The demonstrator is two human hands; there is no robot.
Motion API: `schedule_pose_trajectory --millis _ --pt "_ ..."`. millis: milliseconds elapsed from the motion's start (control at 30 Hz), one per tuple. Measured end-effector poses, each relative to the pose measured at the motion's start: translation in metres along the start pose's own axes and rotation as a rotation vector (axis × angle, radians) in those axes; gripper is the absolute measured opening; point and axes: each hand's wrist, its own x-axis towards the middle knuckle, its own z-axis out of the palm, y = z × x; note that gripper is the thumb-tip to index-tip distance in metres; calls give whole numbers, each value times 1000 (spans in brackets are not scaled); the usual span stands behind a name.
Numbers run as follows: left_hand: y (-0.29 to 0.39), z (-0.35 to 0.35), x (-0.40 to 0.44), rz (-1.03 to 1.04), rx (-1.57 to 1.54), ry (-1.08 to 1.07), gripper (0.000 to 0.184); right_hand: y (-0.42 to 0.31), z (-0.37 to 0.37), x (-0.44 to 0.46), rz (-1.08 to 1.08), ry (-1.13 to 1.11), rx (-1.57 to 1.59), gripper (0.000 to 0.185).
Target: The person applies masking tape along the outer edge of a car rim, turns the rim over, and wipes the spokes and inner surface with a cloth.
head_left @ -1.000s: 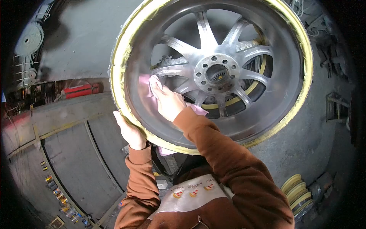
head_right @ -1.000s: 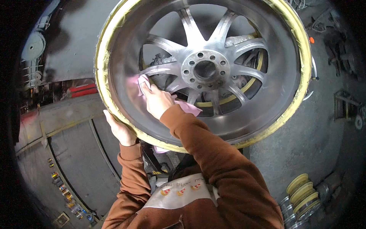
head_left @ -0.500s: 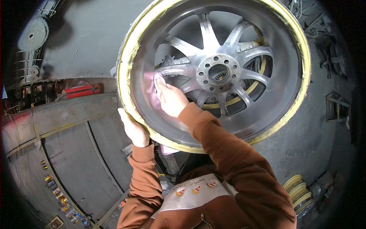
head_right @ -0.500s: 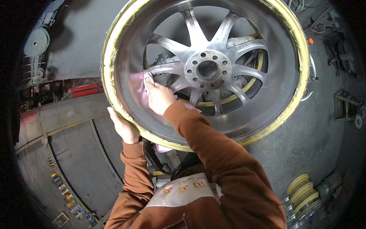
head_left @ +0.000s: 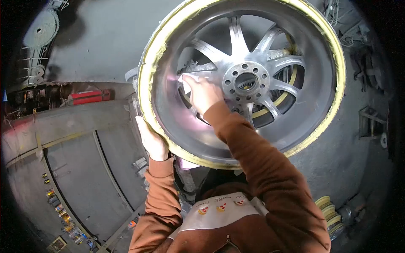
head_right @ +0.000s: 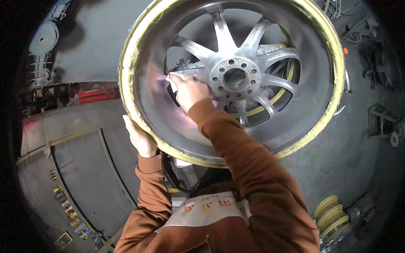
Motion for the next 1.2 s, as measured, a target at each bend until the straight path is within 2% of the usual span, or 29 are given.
schedule_pose_trajectory --millis 33,100,200,267,300,333,400,533,600,633,667,733,767,800,833,900,933,967,1033,1133,1200 --pt "-6 -6 1 -4 -1 3 52 0 -1 6 27 -36 -87 34" --pt "-14 -15 8 55 121 28 51 -3 -12 6 47 -65 -111 35" --pt "-10 -11 5 -6 54 -25 51 -8 7 9 70 -52 -66 35" --pt "-14 -14 5 28 89 -16 50 -13 22 12 125 102 485 33" --pt "-15 -14 6 67 126 -10 50 -10 24 12 85 142 620 31" --pt "-15 -13 6 63 124 -11 50 -6 25 8 87 141 615 31" --pt "-7 -6 3 -23 -52 -62 49 -12 7 0 130 36 180 30" --pt "-2 -3 2 -1 -45 -93 49 -9 -6 1 161 -43 29 29" --pt "-9 -8 4 23 -1 -74 49 -11 20 2 143 84 273 32" --pt "-10 -11 4 50 45 -56 49 -9 39 6 40 264 437 33" --pt "-10 -12 4 49 46 -57 49 -8 39 4 42 265 437 33" --pt "-7 -11 4 43 51 -98 48 -5 35 3 440 -237 1760 28" --pt "-5 -7 4 43 49 -106 48 -6 29 -4 483 -252 1924 30" --pt "0 -3 1 12 -25 -118 48 -9 25 -10 487 -242 1927 30" --pt "4 1 1 -11 -102 -125 48 -10 22 -13 380 -94 1496 32" --pt "8 3 -2 -39 -101 -87 48 -19 30 -18 144 89 847 38" --pt "9 5 -3 -62 -108 -49 49 -22 32 -20 16 69 677 41" --pt "9 6 -3 -65 -104 -56 49 -27 33 -23 21 75 678 41" --pt "11 6 -5 -148 -97 30 49 -36 35 -31 86 -17 355 48" --pt "9 4 -5 -102 -22 54 49 -33 36 -43 49 5 347 45" --pt "6 3 -3 -104 -29 58 50 -38 24 -34 83 -62 327 48"
